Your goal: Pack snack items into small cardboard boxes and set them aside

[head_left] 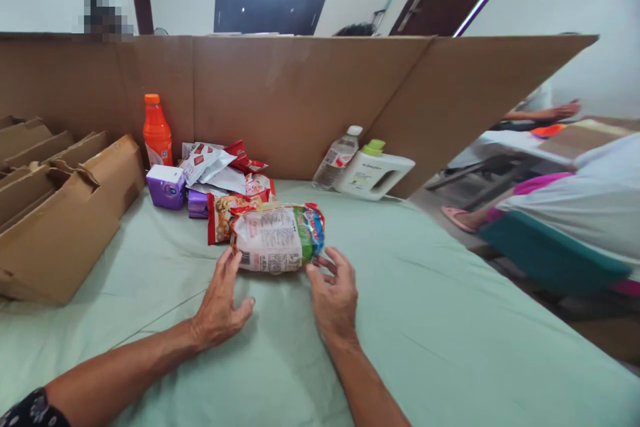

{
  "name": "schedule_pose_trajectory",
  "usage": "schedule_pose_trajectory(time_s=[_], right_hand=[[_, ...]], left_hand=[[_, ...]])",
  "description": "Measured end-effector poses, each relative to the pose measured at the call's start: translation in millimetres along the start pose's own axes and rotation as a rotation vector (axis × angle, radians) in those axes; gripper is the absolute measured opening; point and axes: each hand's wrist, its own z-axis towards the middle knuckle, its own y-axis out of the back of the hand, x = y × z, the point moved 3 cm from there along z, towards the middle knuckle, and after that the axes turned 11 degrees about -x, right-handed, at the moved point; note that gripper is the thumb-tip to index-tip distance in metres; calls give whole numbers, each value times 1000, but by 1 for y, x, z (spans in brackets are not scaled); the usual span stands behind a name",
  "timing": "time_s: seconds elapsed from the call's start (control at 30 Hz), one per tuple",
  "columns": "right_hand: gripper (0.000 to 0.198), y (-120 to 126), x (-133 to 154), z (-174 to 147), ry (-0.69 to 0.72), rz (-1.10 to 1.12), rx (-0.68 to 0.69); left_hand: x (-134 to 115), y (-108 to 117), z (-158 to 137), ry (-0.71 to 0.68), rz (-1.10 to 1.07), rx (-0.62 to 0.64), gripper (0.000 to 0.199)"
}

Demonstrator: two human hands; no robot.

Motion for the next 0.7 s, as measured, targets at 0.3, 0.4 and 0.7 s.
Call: schedule_pose_trajectory(time_s=[0.3,0.4,0.7], right_hand=[[50,-10,9,-12,340,-235,104],[57,-7,0,-12,363,-255,82],[78,-8,-42,-1,338,-292,172]], left_hand=[[2,-6,-3,-108,168,95,71],[-3,-14,-3,-112,185,189,78],[-30,-49,18,-146,223,382,83]])
